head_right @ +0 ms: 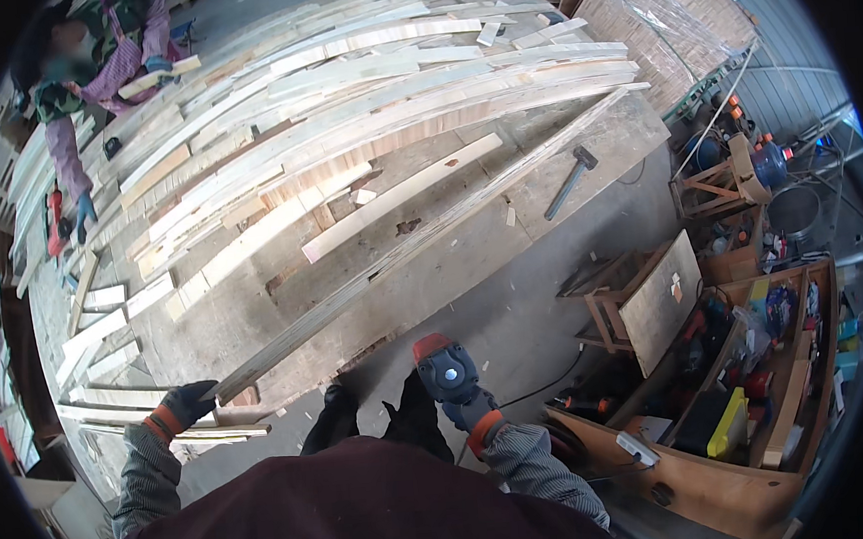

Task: The person assembles wooden planks on a large work surface using a nail gun. They repeatedly pick up planks, position them, and fasten them in place. A tape measure is used to check dimensions during the process.

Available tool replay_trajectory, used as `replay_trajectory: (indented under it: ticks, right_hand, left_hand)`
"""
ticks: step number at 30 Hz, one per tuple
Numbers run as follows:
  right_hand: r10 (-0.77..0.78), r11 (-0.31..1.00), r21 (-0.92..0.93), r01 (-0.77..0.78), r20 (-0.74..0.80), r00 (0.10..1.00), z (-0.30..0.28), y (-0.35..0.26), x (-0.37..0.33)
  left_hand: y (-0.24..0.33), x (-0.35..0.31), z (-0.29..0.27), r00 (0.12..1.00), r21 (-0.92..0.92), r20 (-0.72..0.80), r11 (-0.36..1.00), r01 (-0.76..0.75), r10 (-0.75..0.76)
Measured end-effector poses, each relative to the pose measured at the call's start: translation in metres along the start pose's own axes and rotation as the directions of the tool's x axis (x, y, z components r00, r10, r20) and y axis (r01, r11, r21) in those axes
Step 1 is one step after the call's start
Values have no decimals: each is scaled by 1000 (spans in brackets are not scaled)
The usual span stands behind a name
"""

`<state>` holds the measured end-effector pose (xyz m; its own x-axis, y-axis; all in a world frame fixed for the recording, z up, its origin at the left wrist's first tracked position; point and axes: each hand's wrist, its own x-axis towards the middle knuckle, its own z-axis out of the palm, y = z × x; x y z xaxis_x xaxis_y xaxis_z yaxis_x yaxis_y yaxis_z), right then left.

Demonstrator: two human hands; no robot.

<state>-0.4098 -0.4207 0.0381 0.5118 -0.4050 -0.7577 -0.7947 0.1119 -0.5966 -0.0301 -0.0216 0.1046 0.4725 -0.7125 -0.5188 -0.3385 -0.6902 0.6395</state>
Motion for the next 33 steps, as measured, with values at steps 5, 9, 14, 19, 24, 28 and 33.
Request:
replay_trajectory:
  ticks: [5, 9, 14, 19, 24, 28, 33]
  right_hand:
    - [66, 990, 132, -49, -128, 990, -1, 14, -4]
    - [83, 983, 175, -57, -146, 986, 0, 16, -11]
    - [62, 992, 121, -42, -165, 984, 1, 24, -21]
    - [212, 963, 204, -177, -169, 963, 3, 25, -19]
    - [211, 937, 312, -154, -158, 965, 0, 21, -21]
    - [260, 921, 326, -214, -105, 960, -8, 31, -9]
    - [307, 891, 373, -257, -79, 948, -24, 38, -5]
  left_hand:
    - [-97, 36, 46, 972, 250, 25, 940, -232, 233]
    - [-149, 56, 79, 980, 353, 21, 916, -192, 198]
    - [-126, 71, 85, 994, -29, -112, 1000, -1, -2]
    - [-163, 84, 97, 996, -41, -76, 998, 45, -48]
    - [-196, 87, 111, 996, -77, -83, 997, 25, -31]
    - [-211, 88, 111, 994, -74, -99, 997, 30, -37]
    - [-171, 91, 97, 994, 35, -62, 995, 88, -86]
